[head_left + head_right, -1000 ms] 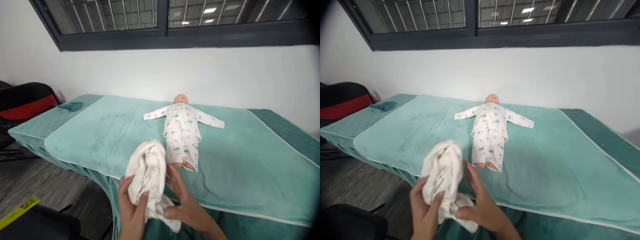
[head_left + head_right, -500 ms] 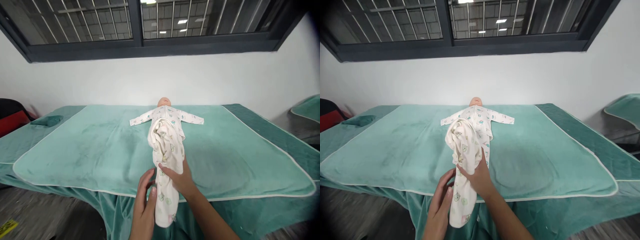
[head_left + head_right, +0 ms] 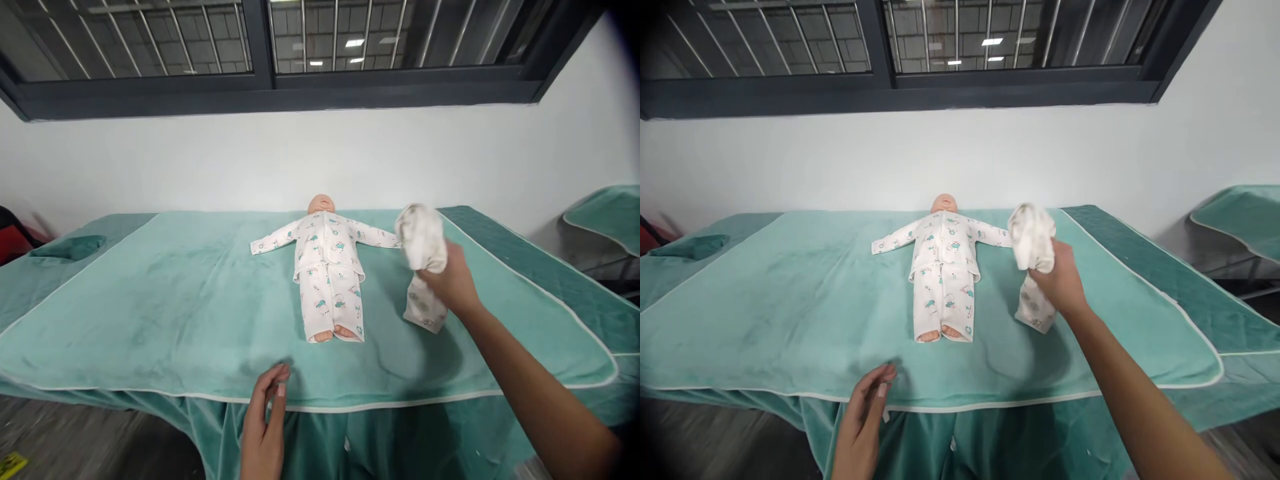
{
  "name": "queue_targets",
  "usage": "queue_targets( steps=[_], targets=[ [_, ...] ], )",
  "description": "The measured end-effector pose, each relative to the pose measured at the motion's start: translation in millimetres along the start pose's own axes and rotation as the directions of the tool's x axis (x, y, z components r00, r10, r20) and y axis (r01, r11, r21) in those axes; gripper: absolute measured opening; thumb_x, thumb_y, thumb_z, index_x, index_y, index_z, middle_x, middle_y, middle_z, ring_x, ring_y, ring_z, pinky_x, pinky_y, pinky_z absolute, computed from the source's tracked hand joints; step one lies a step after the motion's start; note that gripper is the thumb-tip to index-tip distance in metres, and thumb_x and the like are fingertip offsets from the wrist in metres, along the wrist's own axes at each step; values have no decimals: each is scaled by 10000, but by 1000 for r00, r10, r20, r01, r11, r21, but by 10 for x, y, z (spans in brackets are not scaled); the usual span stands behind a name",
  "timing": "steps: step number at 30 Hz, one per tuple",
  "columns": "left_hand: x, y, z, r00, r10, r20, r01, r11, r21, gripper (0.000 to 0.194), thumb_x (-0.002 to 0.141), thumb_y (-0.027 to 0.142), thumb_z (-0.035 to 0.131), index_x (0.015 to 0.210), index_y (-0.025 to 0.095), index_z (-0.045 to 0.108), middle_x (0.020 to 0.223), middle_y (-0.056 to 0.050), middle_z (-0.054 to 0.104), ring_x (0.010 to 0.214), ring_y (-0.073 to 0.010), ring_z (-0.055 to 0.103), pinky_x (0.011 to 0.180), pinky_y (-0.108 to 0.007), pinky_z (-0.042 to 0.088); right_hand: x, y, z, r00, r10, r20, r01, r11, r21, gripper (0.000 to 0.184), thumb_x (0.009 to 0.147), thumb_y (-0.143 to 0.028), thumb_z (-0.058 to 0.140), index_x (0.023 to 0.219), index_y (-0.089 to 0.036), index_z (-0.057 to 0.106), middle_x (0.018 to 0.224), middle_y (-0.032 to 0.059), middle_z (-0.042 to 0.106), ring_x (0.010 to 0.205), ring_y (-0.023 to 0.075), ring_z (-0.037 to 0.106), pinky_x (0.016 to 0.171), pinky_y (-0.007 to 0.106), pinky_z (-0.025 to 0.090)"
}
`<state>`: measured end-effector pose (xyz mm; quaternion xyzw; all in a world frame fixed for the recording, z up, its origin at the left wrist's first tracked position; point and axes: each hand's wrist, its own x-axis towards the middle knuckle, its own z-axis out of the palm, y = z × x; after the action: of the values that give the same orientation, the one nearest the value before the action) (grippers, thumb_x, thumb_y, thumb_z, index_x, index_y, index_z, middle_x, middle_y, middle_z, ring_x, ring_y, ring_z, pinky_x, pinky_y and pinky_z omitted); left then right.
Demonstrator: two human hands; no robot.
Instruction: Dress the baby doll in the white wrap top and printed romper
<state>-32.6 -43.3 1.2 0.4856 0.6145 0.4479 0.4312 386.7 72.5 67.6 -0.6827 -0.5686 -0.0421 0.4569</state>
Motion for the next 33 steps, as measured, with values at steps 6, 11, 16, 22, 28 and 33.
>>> queue_targets(
  steps=[6, 11, 16, 22, 28, 33],
  targets=[
    [-3, -36, 151, 1000, -16, -8, 16, 1000, -26, 455, 895, 587, 566, 1184, 253, 672, 1274, -74, 697, 1228, -287, 627, 1129, -495, 444, -153, 513, 185, 952, -66, 298, 157, 944, -291, 655, 837, -362, 623, 1461, -225, 476, 1371, 174, 557, 1226, 374, 562, 977, 526, 495],
    [181, -43, 100, 973, 219, -65, -213, 973, 90, 310, 912, 469, 589, 1067, 242, 731, 1176, -70, 734, 1152, -263, 667, 1038, -413, 526, -289, 93, 146, 970, -197, 142, 237, 893, -383, 638, 848, -465, 676, 1427, -263, 498, 1518, 157, 433, 1339, 428, 453, 1059, 641, 390],
    [747, 383, 250, 820, 568, -73, -550, 816, 177, 206, 959, 271, 537, 1059, 253, 717, 1110, -46, 723, 1075, -200, 669, 960, -339, 538, -285, -568, 404, 956, -293, 26, 294, 955, -45, 453, 932, -372, 605, 1369, -295, 513, 1488, 116, 461, 1405, 309, 415, 1139, 537, 367],
    [1868, 1388, 942, 735, 677, -51, -666, 733, 138, 244, 981, 223, 475, 1110, 237, 682, 1163, -49, 691, 1117, -184, 629, 973, -339, 507, 506, -1051, 1265, 992, -99, 77, 66, 934, 352, 345, 914, -347, 547, 1246, -254, 565, 1315, 102, 589, 1234, 263, 548, 1019, 460, 471],
    [3050, 1906, 1546, 814, 565, 131, -580, 796, 172, 303, 917, 138, 472, 1118, 185, 694, 1241, -73, 707, 1173, -205, 634, 1068, -364, 465, 1450, -1073, 2040, 984, 82, 156, -128, 942, 311, 272, 838, -282, 509, 1062, -201, 639, 1038, 77, 688, 856, 230, 615, 865, 429, 477],
    [3409, 1841, 1723, 815, 526, 245, -576, 783, 235, 312, 932, 190, 472, 1140, 186, 705, 1279, -69, 687, 1235, -216, 597, 1121, -378, 424, 1615, -842, 2194, 965, 139, 222, -219, 892, 395, 257, 818, -308, 547, 1026, -220, 670, 1089, 61, 695, 821, 210, 604, 854, 401, 469]
  ],
)
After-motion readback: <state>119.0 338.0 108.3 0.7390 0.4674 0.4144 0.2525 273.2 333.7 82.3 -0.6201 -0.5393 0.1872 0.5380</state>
